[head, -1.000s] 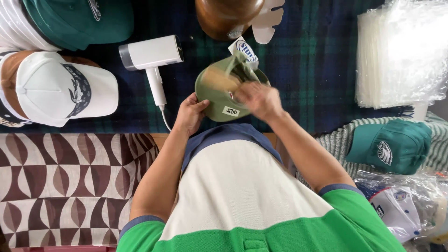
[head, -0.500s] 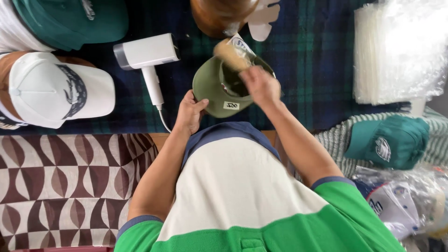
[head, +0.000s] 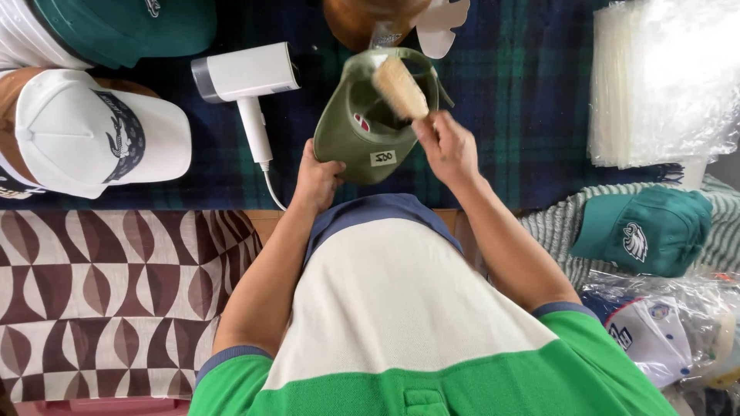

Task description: The person cleans a green baseball cap using a wooden brush. They first brush the inside of the cap, then insert a white plastic cap form to maintain its shape. After removing the form, they continue to brush the exterior of the cap thoroughly.

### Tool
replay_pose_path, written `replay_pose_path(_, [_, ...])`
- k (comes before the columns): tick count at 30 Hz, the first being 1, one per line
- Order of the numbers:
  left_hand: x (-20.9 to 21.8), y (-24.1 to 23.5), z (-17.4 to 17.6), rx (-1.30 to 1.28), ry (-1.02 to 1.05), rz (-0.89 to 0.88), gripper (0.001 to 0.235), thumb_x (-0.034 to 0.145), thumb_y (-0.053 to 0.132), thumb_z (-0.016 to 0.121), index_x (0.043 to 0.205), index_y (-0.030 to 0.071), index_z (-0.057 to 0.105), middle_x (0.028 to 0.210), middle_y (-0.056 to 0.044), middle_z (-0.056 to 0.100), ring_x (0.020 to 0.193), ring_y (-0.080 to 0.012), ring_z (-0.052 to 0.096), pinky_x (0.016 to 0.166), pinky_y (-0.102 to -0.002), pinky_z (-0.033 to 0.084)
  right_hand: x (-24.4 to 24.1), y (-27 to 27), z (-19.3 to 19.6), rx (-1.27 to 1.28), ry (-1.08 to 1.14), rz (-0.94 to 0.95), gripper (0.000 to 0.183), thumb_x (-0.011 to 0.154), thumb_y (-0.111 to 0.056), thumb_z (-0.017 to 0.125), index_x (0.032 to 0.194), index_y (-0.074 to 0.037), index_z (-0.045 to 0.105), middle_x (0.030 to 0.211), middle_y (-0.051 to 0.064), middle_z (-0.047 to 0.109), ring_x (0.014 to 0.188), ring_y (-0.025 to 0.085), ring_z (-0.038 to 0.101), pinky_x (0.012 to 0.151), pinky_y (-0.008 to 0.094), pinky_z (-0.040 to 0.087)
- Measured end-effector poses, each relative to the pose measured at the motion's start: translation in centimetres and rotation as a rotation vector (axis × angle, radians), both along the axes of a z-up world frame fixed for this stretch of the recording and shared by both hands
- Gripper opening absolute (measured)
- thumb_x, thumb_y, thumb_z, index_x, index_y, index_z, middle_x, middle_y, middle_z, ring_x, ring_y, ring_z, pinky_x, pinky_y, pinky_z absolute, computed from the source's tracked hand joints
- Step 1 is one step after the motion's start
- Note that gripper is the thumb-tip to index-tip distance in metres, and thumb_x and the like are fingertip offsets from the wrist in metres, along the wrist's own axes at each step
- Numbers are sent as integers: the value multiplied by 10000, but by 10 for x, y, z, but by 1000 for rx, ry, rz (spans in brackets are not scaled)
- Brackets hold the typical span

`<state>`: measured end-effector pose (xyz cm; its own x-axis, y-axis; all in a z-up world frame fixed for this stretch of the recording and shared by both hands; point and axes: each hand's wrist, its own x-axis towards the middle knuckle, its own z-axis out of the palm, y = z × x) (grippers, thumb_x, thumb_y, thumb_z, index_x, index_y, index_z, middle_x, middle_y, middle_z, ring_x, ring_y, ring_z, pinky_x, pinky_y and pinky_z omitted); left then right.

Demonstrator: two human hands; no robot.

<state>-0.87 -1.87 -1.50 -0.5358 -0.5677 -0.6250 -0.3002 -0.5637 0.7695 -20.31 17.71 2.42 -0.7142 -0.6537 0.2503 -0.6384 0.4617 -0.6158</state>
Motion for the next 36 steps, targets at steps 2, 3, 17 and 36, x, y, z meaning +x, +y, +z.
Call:
replay_pose_path(2, [-10,-5,31,50,3,-80,452,759,-36,715,1150,147,579,1040,-110,610,933,-320,643,638,-435,604,12,9,-8,24,-26,3,260,1024,-415,723,983,-170,647,702,95,629,698,349,691,589,430,537])
replay_pose_path(3, [-13,-7,46,105,-4,-161,471,749,7,742,1179,133,597,1068,-140,648,955,-355,665,670,-497,633,21,14,-13,51,-62,4,287,999,-413,748,975,-143,654,682,120,633,678,371,682,580,453,529])
replay_pose_path(17, [-47,-16,14,-115,-83,-202,406,1036,341,552,1251,6,630,1085,-201,696,1104,-384,645,865,-618,531,95,14,27,136,-112,-51,174,1003,-381,678,1012,-212,639,737,85,698,729,332,723,620,456,561])
replay_pose_path(36, [-38,-40,-15,-274,-75,-235,291,1019,311,551,1128,58,645,851,-39,648,805,-159,642,685,-364,574,113,3,7,269,213,39,284,976,-534,612,972,-250,614,726,-14,642,663,257,711,559,388,569])
